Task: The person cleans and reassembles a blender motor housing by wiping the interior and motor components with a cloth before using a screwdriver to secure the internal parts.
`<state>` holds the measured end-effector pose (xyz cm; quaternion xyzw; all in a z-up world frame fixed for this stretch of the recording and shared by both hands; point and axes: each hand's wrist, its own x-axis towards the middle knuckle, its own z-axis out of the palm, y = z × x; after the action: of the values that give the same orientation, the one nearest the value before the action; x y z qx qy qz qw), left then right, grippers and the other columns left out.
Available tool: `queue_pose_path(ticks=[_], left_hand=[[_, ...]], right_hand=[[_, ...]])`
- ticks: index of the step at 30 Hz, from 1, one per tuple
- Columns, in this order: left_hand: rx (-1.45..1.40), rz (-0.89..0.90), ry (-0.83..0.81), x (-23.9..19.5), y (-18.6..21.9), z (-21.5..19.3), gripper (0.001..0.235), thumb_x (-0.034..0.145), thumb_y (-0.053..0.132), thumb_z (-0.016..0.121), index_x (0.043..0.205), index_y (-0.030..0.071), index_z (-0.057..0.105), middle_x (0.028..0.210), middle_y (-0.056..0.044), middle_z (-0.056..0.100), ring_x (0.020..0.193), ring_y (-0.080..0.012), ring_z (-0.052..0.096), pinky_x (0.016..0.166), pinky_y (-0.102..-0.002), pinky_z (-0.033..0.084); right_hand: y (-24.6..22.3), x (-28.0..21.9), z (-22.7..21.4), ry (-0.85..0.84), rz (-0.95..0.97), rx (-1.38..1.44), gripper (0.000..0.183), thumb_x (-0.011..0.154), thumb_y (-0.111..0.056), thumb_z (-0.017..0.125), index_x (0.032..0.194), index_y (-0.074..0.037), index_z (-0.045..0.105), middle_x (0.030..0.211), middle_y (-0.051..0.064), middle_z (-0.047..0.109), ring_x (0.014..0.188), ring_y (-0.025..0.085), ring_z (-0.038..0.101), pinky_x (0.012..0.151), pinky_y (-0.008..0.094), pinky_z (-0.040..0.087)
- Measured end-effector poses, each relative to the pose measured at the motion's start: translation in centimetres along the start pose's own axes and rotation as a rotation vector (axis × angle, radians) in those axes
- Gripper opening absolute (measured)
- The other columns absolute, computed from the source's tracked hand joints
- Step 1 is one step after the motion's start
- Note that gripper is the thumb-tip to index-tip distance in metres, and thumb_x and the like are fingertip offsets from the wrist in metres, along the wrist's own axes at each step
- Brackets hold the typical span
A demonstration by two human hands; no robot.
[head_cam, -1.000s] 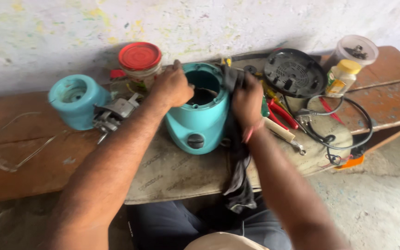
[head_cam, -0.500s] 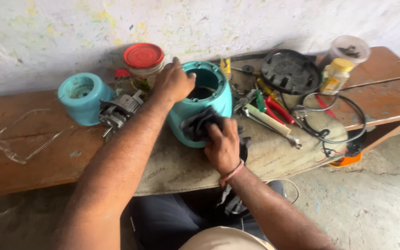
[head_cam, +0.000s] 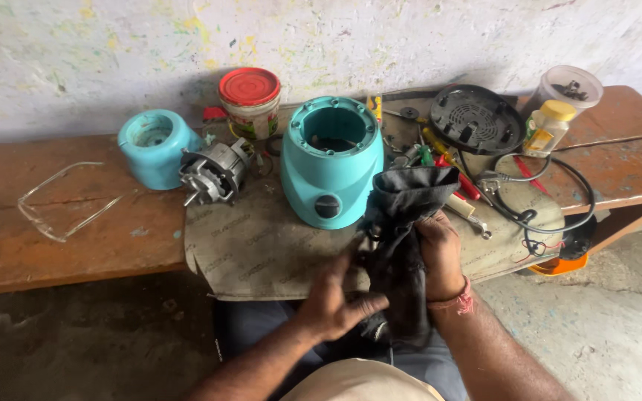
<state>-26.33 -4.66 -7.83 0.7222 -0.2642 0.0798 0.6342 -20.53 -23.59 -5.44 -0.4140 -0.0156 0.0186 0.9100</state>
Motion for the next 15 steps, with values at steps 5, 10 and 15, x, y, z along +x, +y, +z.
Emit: queue_pose_path(ticks=[5,10,15], left_hand=[[-0.182,-0.337,-0.236,-3.6,-3.3,0.8,0.058,0.092,0.038,0.074,0.133,-0.001,0.061,0.120,-0.014,0.074,0.114,-0.0257,0.069,0.102,-0.041,0.054],[-0.504,-0.445,-0.271,-5.1,-3.0,-2.3,0.042,0.094,0.027,0.071,0.124,-0.003,0.068,0.106,-0.011,0.075,0.098,-0.0201,0.070,0.091,-0.039,0.059],[-0.718,-0.146,-0.017,-5.2,1.6,-7.9,0.036,0.095,0.019,0.074,0.123,-0.003,0.070,0.121,-0.012,0.069,0.112,-0.0226,0.067,0.101,-0.038,0.054]], right_hand=[[0.9,-1.3,-0.4,-0.077,-0.517,-0.833,0.025,0.095,-0.008,0.056,0.114,0.000,0.070,0.112,0.012,0.072,0.099,0.022,0.071,0.085,0.032,0.057],[0.4,-1.7,-1.1,0.111,-0.132,-0.198,0.020,0.102,-0.012,0.057,0.105,-0.001,0.074,0.102,0.009,0.073,0.088,0.016,0.068,0.078,0.028,0.054],[-1.0,-2.4,-2.4,0.055,0.021,-1.086,0.027,0.094,-0.021,0.071,0.090,0.006,0.075,0.077,0.012,0.070,0.071,0.016,0.061,0.064,0.032,0.048]])
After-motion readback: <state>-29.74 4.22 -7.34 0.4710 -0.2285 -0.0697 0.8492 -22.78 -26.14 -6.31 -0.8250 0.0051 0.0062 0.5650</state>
